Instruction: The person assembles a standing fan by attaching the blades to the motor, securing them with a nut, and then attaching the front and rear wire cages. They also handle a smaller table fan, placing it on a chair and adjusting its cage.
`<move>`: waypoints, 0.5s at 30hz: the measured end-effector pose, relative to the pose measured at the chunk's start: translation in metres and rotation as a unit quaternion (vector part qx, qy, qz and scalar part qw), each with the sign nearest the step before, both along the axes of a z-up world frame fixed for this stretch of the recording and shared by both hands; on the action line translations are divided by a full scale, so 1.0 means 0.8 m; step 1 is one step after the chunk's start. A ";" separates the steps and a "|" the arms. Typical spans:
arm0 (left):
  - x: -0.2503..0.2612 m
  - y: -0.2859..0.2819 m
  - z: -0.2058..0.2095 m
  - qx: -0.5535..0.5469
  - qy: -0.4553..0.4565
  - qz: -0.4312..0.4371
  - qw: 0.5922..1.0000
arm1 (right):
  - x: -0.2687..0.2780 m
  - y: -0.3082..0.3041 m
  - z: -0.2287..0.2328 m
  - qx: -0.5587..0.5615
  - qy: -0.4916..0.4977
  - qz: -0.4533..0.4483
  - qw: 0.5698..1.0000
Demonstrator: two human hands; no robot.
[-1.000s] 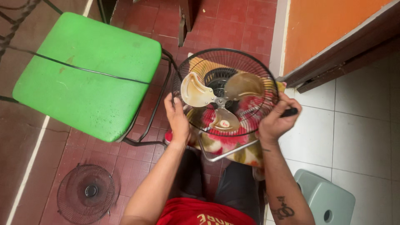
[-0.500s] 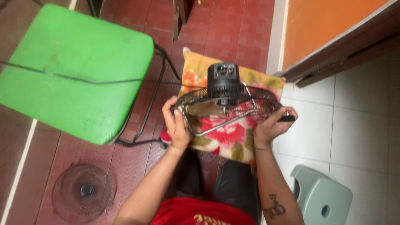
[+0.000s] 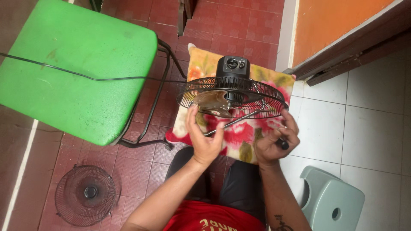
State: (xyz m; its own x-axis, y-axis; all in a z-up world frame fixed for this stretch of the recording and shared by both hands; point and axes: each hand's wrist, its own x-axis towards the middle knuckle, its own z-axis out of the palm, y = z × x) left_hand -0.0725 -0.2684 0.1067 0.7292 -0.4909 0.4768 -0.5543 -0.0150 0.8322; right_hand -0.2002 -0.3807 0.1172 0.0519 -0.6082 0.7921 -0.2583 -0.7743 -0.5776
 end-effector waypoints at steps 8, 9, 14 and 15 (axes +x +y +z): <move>-0.013 -0.012 0.015 -0.022 -0.074 -0.085 0.993 | -0.006 0.016 -0.007 0.067 -0.022 0.051 0.996; -0.013 -0.013 0.017 -0.009 -0.081 -0.093 0.992 | -0.007 0.017 -0.008 0.069 -0.030 0.056 0.996; -0.012 -0.008 0.017 0.029 -0.121 -0.144 0.982 | -0.008 0.016 -0.022 0.086 -0.084 0.093 0.988; -0.013 -0.008 0.017 0.035 -0.120 -0.148 0.981 | -0.008 0.018 -0.025 0.101 -0.094 0.099 0.986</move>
State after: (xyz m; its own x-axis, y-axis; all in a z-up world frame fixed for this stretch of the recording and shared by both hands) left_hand -0.0825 -0.2744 0.1201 0.4207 -0.7023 0.5742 -0.7228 0.1230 0.6800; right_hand -0.2062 -0.3664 0.0974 0.0482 -0.7467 0.6634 0.0123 -0.6637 -0.7479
